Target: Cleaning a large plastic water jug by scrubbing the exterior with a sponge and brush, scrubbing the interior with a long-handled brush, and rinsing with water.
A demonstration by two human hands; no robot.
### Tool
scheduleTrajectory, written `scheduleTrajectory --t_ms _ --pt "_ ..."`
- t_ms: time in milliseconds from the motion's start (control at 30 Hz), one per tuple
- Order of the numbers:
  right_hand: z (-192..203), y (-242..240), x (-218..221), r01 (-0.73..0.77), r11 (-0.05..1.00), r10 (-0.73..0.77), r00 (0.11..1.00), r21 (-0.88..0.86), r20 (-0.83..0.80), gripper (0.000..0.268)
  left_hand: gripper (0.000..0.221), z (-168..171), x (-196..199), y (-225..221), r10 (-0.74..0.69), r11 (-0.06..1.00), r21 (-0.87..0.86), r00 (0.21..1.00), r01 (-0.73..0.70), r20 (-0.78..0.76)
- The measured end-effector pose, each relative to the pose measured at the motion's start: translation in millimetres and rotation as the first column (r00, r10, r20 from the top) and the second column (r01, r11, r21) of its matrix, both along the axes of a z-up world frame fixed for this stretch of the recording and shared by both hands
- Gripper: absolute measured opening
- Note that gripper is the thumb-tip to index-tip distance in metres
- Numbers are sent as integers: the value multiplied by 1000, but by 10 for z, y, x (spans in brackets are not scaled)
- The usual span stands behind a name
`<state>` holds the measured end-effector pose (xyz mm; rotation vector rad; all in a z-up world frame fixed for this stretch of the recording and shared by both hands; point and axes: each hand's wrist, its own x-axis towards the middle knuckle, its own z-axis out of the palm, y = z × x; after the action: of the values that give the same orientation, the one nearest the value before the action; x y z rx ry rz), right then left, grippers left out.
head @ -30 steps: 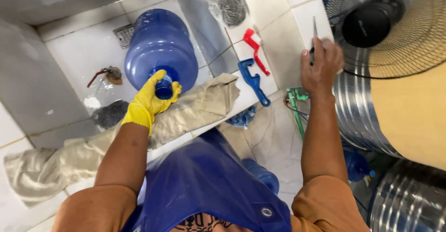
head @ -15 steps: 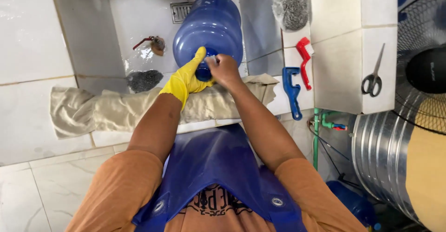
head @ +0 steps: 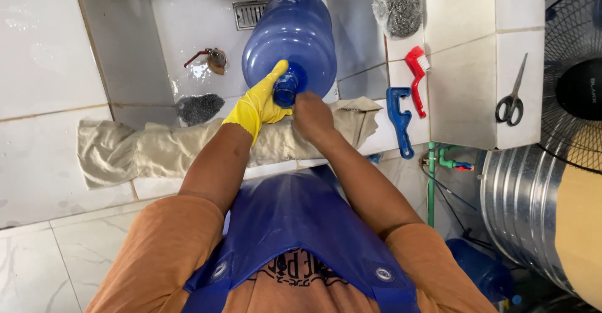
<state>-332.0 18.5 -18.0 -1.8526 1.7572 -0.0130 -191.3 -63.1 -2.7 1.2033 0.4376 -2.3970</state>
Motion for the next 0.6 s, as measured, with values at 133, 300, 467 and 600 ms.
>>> scheduleTrajectory --t_ms 133,300,467,600 --pt "246 108 68 -9 997 1 994 72 110 31 90 89 -24 6 -13 1000 -9 1000 12 -9" --pt "763 296 184 -104 988 68 953 110 295 33 85 -256 -66 -25 -22 1000 -21 1000 22 14" --pt "1256 787 -422 -49 994 6 918 98 398 26 68 -239 -31 -2 33 999 18 997 -34 72" --pt "998 1505 -1337 378 830 -512 808 409 292 32 47 -87 1 16 29 994 100 992 -41 121"
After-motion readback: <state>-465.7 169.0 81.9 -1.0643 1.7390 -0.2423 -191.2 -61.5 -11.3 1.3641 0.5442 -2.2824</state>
